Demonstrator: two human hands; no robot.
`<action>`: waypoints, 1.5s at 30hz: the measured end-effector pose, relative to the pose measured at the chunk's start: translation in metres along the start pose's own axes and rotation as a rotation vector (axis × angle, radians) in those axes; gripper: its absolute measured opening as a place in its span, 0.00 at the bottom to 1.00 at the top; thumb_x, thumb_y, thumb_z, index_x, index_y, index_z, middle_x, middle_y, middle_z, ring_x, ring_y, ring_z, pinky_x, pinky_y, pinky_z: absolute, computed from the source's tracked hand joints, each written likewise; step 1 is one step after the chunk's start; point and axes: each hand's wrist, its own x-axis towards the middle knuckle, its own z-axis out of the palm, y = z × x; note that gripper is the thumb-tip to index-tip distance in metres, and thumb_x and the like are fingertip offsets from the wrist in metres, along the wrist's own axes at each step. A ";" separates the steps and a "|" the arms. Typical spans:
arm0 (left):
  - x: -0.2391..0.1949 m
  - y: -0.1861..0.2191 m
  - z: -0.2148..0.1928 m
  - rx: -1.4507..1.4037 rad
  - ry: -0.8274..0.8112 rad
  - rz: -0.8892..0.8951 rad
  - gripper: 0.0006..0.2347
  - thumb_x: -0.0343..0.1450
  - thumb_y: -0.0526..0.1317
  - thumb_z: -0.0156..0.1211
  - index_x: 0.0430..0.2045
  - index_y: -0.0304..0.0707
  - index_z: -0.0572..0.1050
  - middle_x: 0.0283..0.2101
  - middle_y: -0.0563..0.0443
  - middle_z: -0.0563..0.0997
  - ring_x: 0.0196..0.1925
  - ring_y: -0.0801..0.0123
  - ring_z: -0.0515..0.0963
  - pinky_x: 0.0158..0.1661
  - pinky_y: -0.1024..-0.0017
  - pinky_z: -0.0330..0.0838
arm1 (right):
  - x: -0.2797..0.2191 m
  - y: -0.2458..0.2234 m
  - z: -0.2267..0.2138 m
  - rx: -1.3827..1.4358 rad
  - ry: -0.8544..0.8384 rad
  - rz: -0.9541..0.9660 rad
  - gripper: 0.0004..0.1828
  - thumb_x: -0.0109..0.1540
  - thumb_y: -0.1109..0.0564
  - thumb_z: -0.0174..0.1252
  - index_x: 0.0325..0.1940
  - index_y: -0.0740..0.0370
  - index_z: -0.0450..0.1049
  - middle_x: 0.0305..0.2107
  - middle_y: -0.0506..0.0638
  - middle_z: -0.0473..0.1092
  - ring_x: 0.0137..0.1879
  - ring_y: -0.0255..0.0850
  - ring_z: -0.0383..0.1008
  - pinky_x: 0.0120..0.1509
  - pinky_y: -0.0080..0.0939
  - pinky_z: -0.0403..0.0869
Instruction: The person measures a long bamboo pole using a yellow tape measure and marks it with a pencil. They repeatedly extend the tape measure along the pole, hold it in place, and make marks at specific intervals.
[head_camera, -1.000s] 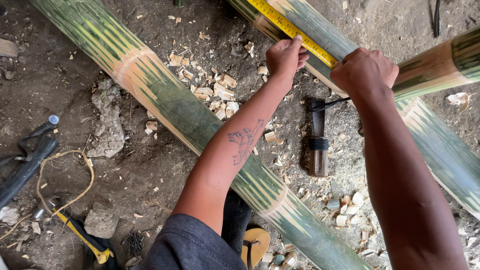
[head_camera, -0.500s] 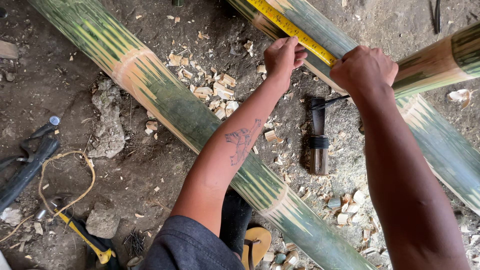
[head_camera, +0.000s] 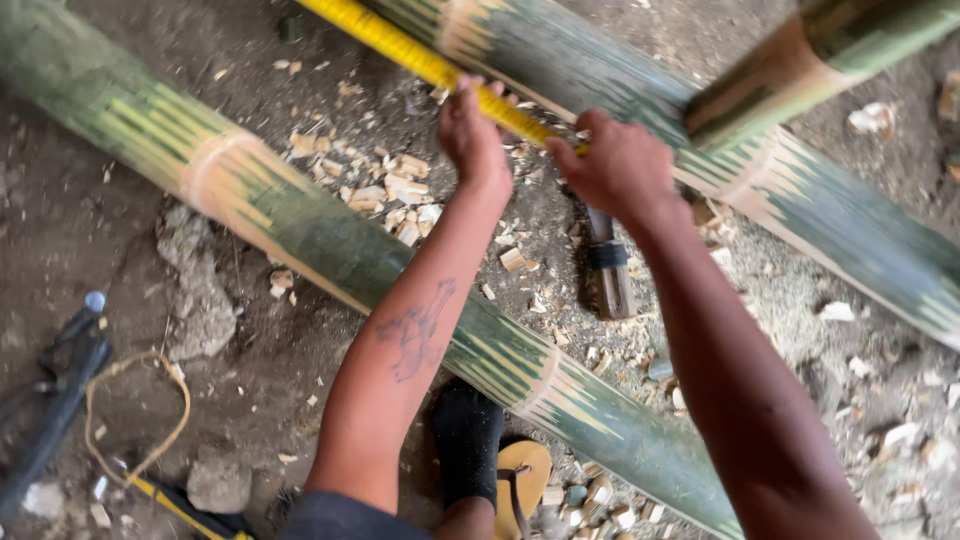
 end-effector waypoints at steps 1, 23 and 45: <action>-0.009 0.000 -0.008 -0.015 -0.036 0.000 0.14 0.77 0.47 0.47 0.46 0.34 0.72 0.42 0.46 0.80 0.42 0.63 0.83 0.40 0.68 0.80 | -0.007 -0.005 0.002 0.059 0.093 -0.060 0.30 0.67 0.30 0.49 0.58 0.53 0.73 0.30 0.55 0.79 0.30 0.46 0.74 0.33 0.48 0.70; -0.170 -0.044 -0.066 0.193 -0.330 -0.066 0.16 0.79 0.50 0.48 0.41 0.36 0.78 0.38 0.55 0.80 0.41 0.75 0.77 0.44 0.73 0.71 | -0.136 0.003 0.027 0.674 0.192 0.030 0.25 0.69 0.37 0.45 0.48 0.61 0.71 0.26 0.65 0.77 0.34 0.59 0.81 0.44 0.59 0.76; -0.106 0.071 -0.073 1.644 -1.167 -0.356 0.16 0.70 0.51 0.63 0.32 0.34 0.85 0.28 0.51 0.85 0.31 0.73 0.80 0.35 0.74 0.72 | -0.159 0.029 0.101 1.318 0.465 -0.114 0.20 0.68 0.45 0.58 0.35 0.64 0.80 0.23 0.44 0.75 0.28 0.31 0.71 0.31 0.35 0.70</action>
